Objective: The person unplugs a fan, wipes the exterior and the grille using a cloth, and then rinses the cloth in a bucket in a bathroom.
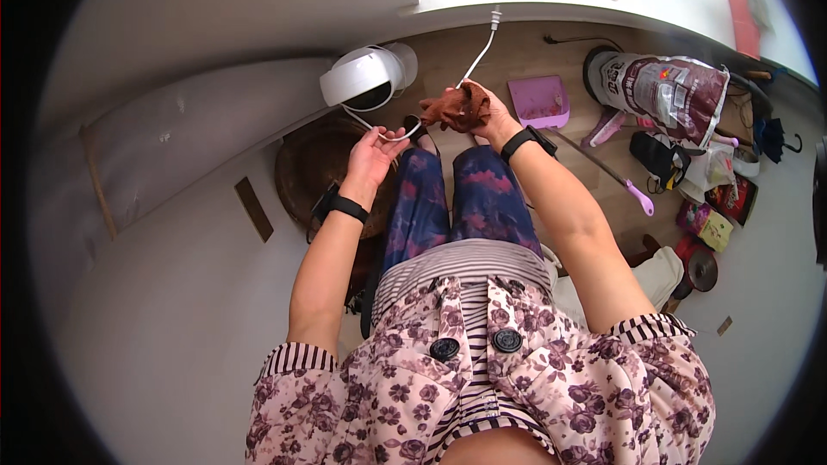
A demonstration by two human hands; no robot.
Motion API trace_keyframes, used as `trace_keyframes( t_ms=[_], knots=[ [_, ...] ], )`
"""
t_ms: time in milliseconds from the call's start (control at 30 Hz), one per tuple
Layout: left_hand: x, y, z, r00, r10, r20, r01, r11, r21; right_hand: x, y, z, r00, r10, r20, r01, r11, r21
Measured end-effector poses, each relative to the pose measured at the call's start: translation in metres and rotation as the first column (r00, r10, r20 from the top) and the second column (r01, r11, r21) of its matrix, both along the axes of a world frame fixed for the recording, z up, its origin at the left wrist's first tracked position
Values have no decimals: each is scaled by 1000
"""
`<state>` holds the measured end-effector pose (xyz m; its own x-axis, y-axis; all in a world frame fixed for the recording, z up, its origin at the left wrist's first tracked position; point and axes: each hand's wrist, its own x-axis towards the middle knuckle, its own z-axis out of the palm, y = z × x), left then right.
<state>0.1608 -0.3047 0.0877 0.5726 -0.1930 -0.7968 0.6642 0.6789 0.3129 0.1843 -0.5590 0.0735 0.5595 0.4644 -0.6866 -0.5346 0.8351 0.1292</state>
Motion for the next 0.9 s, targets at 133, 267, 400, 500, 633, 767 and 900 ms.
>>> trace_keyframes(
  t_ms=[133, 267, 400, 500, 633, 767, 900],
  knots=[
    [7, 18, -5, 990, -138, 38, 130, 978, 165, 11, -9, 9, 883, 404, 241, -166, 746, -645],
    [8, 54, -7, 995, -32, 97, 3, 960, 280, 14, 13, 29, 670, 669, 323, 27, 413, -910],
    [34, 81, 11, 994, 57, 98, -51, 997, -62, 23, 21, 66, 506, 852, 134, 139, 73, -988],
    [53, 91, 19, 998, -18, 60, 18, 1000, 9, 33, 34, 88, 354, 935, 3, 345, -128, -930],
    [75, 99, 22, 957, -191, 219, 150, 970, 192, 57, 50, 101, 243, 969, -49, 650, -200, -733],
    [97, 91, 36, 941, -210, 267, 122, 942, 312, 79, 55, 119, 157, 980, -121, 658, -195, -727],
    [120, 122, 45, 890, -250, 381, 48, 883, 466, 106, 90, 150, 102, 995, -7, 534, -61, -843]
  ],
)
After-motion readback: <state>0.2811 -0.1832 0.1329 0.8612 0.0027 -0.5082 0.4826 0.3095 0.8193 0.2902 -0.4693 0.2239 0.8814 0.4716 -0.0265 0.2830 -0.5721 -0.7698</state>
